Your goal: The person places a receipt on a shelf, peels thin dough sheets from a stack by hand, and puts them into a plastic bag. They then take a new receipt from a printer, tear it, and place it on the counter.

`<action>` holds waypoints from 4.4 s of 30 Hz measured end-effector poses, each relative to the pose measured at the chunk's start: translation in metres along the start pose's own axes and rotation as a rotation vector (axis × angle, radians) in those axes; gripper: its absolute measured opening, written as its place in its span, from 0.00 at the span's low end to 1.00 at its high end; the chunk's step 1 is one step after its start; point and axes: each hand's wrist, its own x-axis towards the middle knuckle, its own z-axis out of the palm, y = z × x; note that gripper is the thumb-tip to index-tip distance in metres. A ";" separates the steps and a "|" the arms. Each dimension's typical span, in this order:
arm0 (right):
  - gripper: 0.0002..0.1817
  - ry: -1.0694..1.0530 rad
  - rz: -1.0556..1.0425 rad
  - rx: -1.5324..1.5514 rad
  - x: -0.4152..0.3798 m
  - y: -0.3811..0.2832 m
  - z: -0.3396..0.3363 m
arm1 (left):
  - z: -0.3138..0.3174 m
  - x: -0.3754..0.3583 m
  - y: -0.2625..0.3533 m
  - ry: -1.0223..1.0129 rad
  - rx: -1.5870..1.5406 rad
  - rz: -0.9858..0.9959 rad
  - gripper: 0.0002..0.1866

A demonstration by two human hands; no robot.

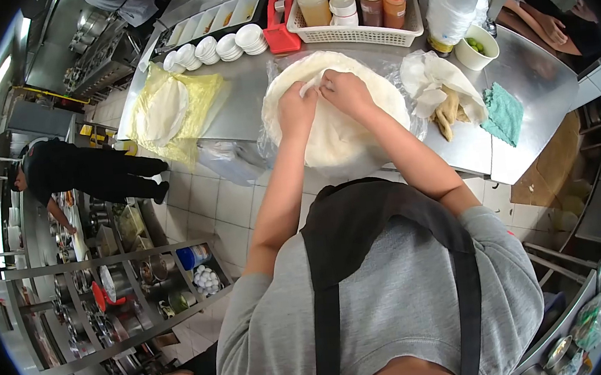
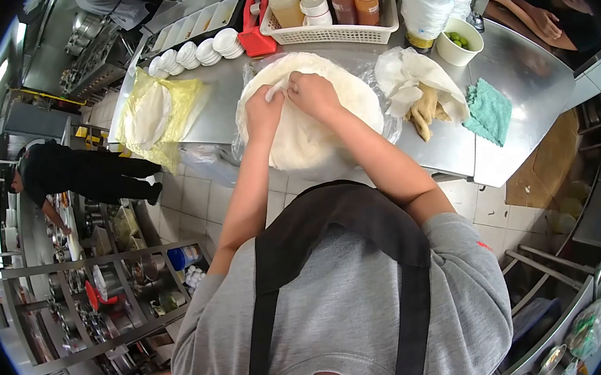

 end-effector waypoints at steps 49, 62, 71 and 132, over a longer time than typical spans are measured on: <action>0.14 0.330 -0.028 0.252 0.001 0.018 -0.013 | -0.021 -0.022 0.029 0.057 -0.110 -0.022 0.16; 0.14 -0.095 -0.125 0.596 0.020 -0.001 0.004 | -0.014 0.005 -0.003 0.120 -0.003 0.087 0.18; 0.15 0.175 0.079 0.411 0.026 0.050 -0.042 | -0.032 0.013 -0.005 0.153 -0.171 -0.086 0.17; 0.08 0.652 0.201 0.058 -0.103 0.099 -0.242 | 0.034 0.004 -0.052 -0.005 0.468 0.237 0.26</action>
